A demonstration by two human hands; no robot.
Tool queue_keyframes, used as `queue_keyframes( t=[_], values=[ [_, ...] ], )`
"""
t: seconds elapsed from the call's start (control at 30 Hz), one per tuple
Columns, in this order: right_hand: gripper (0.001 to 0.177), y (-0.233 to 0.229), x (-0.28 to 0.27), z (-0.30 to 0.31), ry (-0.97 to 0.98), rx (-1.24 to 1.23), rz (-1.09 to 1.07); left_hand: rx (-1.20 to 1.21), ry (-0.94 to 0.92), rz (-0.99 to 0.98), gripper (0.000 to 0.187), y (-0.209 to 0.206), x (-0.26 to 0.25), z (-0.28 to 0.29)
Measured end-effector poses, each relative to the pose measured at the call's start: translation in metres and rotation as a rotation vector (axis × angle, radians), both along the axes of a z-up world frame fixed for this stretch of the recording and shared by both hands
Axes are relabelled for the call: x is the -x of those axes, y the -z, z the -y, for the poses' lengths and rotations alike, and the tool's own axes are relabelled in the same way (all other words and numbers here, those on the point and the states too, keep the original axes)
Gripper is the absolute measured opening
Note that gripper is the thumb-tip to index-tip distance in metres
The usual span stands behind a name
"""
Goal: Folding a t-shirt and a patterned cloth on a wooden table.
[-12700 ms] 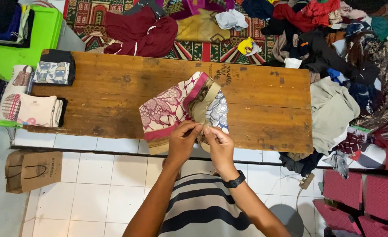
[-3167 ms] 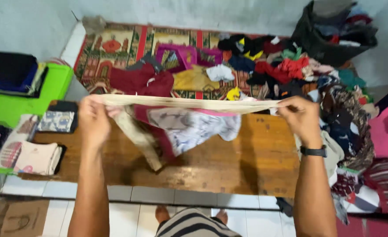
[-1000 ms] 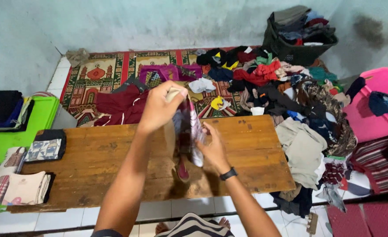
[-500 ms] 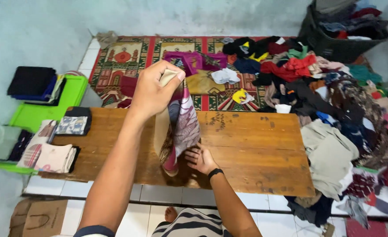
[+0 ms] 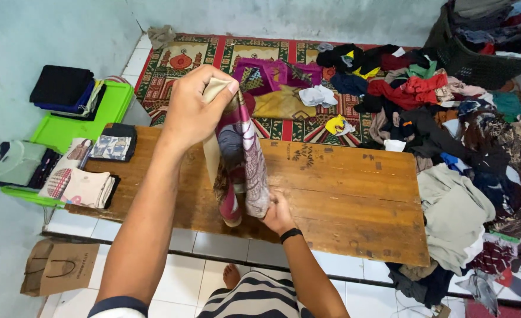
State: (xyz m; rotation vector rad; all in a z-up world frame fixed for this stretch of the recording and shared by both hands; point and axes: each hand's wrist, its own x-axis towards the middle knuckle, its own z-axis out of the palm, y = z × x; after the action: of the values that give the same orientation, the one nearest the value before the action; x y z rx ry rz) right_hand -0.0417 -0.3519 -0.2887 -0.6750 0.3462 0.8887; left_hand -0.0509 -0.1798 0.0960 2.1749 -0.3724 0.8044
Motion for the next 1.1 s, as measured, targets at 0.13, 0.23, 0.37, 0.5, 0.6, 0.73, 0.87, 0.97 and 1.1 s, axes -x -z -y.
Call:
queue_keyframes(
  t=[0.13,0.23,0.37,0.5,0.6,0.73,0.87,0.97,1.1],
  values=[
    [0.063,-0.014,0.005,0.007,0.35,-0.325,0.129,-0.008,-0.053,-0.015,0.01,-0.002,0.0,-0.011],
    [0.059,0.052,-0.02,0.01,0.325,-0.519,0.219,-0.033,-0.135,-0.095,0.009,-0.008,0.001,-0.021],
    [0.062,-0.001,-0.029,0.038,0.434,-0.573,0.229,0.026,-0.1,-0.072,0.011,-0.011,0.003,-0.047],
    [0.075,-0.018,-0.056,0.064,0.372,-0.341,0.417,0.058,-0.127,-0.068,0.013,-0.019,0.008,-0.071],
    [0.074,-0.023,-0.072,0.083,0.445,-0.344,0.429,0.11,-0.146,-0.045,0.014,-0.022,0.019,-0.084],
    [0.073,-0.04,-0.107,0.11,0.501,-0.297,0.466,0.111,-0.156,0.011,0.015,-0.014,0.024,-0.108],
    [0.075,-0.079,-0.135,0.129,0.42,-0.158,0.66,0.228,-0.081,-0.018,0.017,-0.002,0.025,-0.126],
    [0.066,-0.112,-0.15,0.145,0.522,-0.134,0.657,0.351,-0.116,-0.061,0.017,0.005,0.028,-0.135],
    [0.055,-0.165,-0.164,0.165,0.499,-0.049,0.666,0.381,-0.137,-0.056,0.017,0.02,0.024,-0.151]
  ],
)
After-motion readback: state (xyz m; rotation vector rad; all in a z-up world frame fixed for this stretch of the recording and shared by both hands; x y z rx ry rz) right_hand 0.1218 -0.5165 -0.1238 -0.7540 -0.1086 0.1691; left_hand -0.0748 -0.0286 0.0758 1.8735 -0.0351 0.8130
